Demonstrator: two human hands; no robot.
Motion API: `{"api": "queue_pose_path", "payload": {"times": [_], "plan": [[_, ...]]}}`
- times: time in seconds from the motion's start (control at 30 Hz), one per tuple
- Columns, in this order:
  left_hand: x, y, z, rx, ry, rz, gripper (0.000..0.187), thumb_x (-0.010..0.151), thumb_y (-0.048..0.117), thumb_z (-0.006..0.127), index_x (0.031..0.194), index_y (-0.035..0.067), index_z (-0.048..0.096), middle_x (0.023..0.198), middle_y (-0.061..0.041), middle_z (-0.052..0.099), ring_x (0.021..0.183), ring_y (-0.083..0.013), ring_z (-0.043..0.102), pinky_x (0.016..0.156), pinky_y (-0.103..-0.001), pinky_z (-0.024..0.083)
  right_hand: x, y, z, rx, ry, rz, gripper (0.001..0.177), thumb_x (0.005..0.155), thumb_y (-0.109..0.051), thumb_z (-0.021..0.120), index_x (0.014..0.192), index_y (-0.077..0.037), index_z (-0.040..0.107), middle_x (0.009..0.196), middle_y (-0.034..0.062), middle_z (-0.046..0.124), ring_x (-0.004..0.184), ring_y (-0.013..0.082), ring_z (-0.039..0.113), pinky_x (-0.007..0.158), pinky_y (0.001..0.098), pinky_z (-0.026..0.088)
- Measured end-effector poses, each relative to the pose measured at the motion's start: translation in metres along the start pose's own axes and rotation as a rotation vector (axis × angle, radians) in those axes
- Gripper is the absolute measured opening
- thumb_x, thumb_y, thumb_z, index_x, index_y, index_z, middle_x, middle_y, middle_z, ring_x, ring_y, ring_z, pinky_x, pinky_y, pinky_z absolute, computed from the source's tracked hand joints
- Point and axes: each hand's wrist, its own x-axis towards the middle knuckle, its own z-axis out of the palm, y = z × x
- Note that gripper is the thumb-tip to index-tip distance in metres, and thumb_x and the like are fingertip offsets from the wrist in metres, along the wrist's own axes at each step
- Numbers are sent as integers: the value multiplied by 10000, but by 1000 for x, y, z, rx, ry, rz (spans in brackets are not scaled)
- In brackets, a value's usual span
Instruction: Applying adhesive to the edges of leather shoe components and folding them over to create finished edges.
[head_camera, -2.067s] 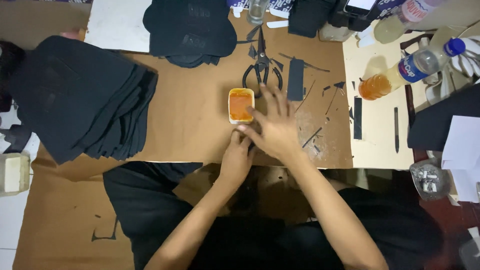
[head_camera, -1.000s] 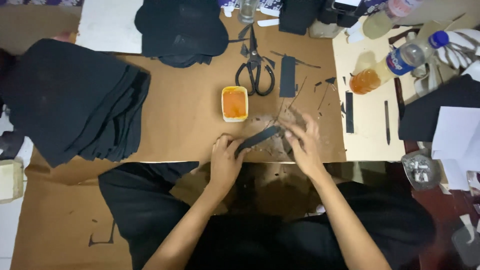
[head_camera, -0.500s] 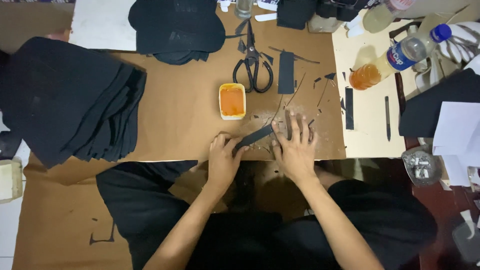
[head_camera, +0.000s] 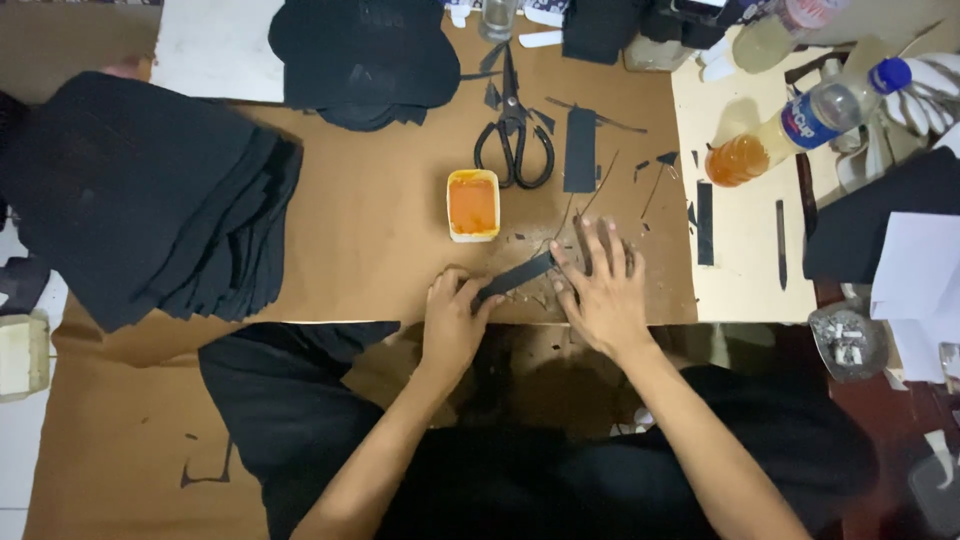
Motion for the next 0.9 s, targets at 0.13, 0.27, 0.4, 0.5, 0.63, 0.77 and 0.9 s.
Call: {"api": "queue_pose_path", "payload": {"times": [0.13, 0.27, 0.4, 0.5, 0.63, 0.77, 0.9], "plan": [[-4, 0, -1, -25, -17, 24, 299, 890, 257, 817, 1115, 86, 720, 1073, -107, 586, 1016, -335, 651, 901, -417, 517, -7, -6, -5, 11, 0, 27, 497, 1000, -413, 514, 1495, -377, 532, 1666, 135, 322, 1541, 427, 226, 1121, 613, 283], [-2, -4, -6, -62, -64, -3, 329, 902, 266, 805, 1153, 77, 706, 1053, -113, 595, 1002, -319, 657, 908, -390, 534, -7, -13, -9, 167, -161, 66, 546, 927, -336, 610, 1459, -427, 534, 1723, 122, 165, 1579, 410, 41, 1189, 670, 151], [-4, -7, -12, -15, -85, -9, 315, 916, 260, 789, 1170, 92, 708, 1052, -105, 610, 993, -303, 666, 897, -382, 552, -5, -31, -14, 256, -277, 163, 565, 950, -291, 592, 1498, -400, 513, 1727, 162, 87, 1578, 417, -1, 1189, 657, 123], [-5, -7, -14, -21, -105, -33, 298, 924, 283, 783, 1117, 70, 705, 1023, -102, 602, 963, -268, 680, 877, -350, 576, -9, -47, -16, 403, -285, 247, 550, 968, -293, 554, 1505, -399, 499, 1726, 154, 8, 1566, 410, -65, 1199, 646, 45], [-6, -6, -13, -16, -97, -33, 283, 911, 267, 797, 1102, 73, 721, 1007, -100, 611, 946, -255, 674, 890, -340, 576, -12, -53, -15, 271, -292, 165, 558, 976, -363, 526, 1529, -393, 462, 1722, 193, 31, 1566, 451, -46, 1192, 667, 48], [-2, 5, -25, -183, -85, -59, 266, 934, 135, 777, 1131, -31, 710, 1016, -208, 646, 955, -383, 674, 902, -470, 579, -10, -75, -13, 128, -168, 91, 608, 923, -378, 574, 1523, -367, 478, 1691, 217, 184, 1551, 490, 75, 1177, 704, 97], [-5, -12, -9, -45, -77, -40, 295, 888, 262, 807, 1101, 73, 728, 1021, -114, 620, 981, -290, 677, 890, -354, 576, -5, -66, -21, 42, -73, -17, 577, 872, -386, 596, 1448, -351, 582, 1672, 179, 305, 1533, 471, 218, 1155, 683, 214]]}}
